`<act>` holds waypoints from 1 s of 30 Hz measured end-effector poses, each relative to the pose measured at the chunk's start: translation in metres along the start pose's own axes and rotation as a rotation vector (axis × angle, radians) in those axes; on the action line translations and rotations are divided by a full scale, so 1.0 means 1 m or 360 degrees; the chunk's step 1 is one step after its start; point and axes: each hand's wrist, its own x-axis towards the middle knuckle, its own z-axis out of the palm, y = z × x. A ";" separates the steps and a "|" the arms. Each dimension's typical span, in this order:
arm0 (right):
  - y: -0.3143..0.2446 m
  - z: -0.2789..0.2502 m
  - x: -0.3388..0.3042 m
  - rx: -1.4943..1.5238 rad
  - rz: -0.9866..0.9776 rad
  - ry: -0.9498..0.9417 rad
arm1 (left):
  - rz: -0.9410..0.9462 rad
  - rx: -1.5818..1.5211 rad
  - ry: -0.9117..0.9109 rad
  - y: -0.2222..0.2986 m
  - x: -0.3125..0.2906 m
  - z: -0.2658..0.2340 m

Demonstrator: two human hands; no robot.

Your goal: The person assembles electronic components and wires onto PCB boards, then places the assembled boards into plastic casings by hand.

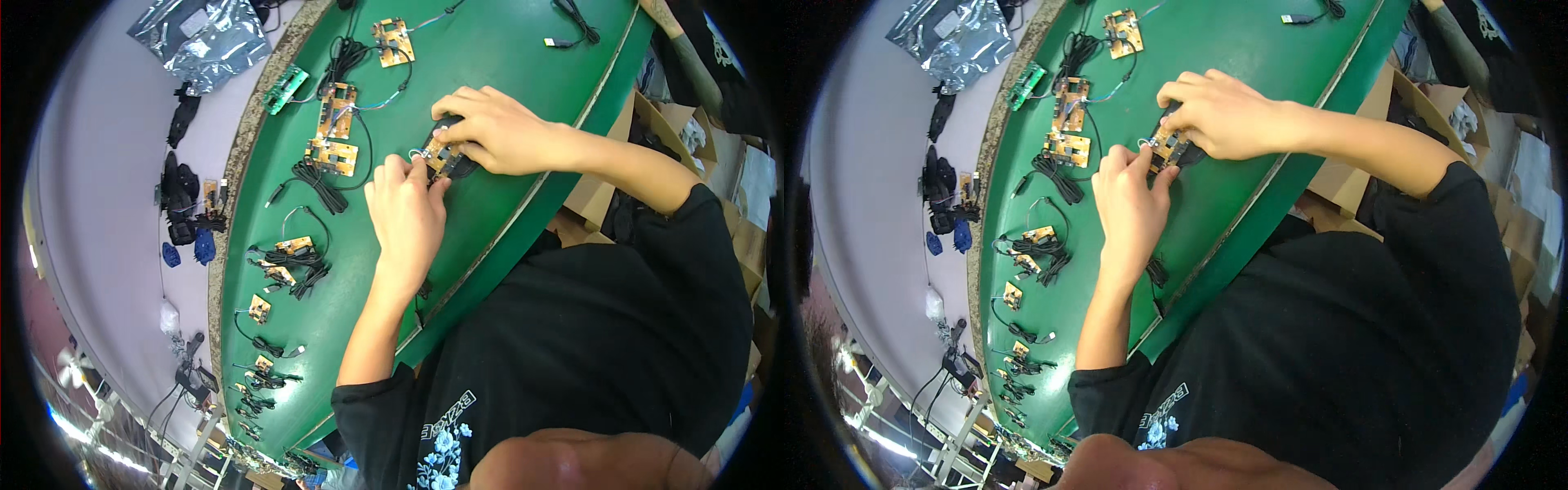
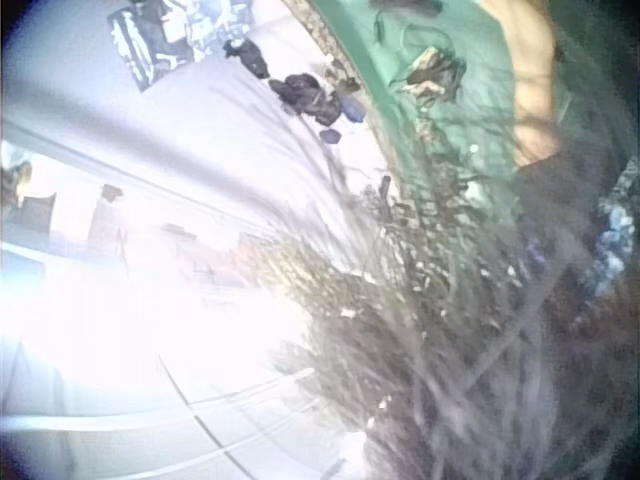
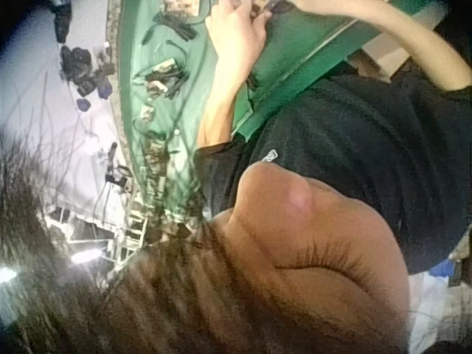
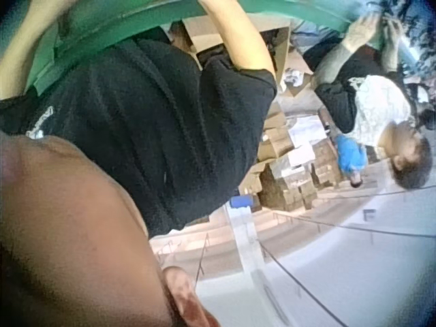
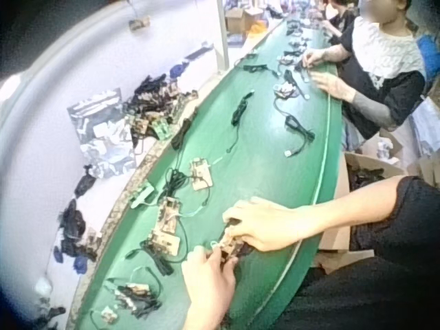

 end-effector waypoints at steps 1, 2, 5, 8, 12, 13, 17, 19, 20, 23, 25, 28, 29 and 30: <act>0.003 -0.004 0.003 0.0141 0.0095 -0.0096 | 0.0006 -0.0004 0.0014 0.000 0.000 0.000; 0.016 -0.001 0.012 0.0329 0.0168 -0.0125 | 0.0019 -0.0006 0.0032 0.000 0.002 -0.001; 0.012 -0.009 0.028 0.0344 0.0301 -0.0264 | 0.0003 -0.0067 0.0033 -0.001 0.001 -0.001; 0.009 -0.011 0.033 0.0304 0.0287 -0.0326 | 0.0018 -0.0063 0.0082 -0.002 -0.001 -0.002; 0.018 -0.007 0.006 0.0398 0.0058 -0.0185 | 0.0044 -0.0044 0.0103 -0.007 -0.002 -0.005; 0.015 -0.006 0.002 0.0363 0.0082 -0.0141 | 0.0063 -0.0061 0.0066 -0.008 -0.002 -0.005; 0.007 0.003 -0.007 0.0164 0.0021 0.0046 | 0.0006 -0.0176 0.0009 -0.007 0.000 -0.007; 0.007 0.007 -0.009 0.0181 0.0046 0.0074 | -0.0086 -0.0240 -0.0039 -0.005 0.003 -0.007; 0.007 0.009 -0.008 0.0166 0.0042 0.0122 | -0.0180 -0.0308 -0.0081 -0.005 0.004 -0.007; 0.009 0.006 -0.005 0.0298 0.0144 0.0066 | -0.0144 -0.0268 -0.0038 -0.005 0.005 -0.005; 0.011 0.002 0.004 0.0435 0.0249 -0.0017 | -0.0101 -0.0244 -0.0027 -0.008 0.006 -0.004; 0.008 0.004 0.014 0.0464 0.0395 -0.0044 | -0.0053 -0.0202 -0.0011 -0.009 0.006 -0.005; 0.008 0.005 0.015 0.0465 0.0398 -0.0048 | -0.0035 -0.0184 -0.0007 -0.009 0.007 -0.006; 0.011 0.006 0.015 0.0407 0.0377 -0.0019 | -0.0023 -0.0163 -0.0010 -0.008 0.008 -0.006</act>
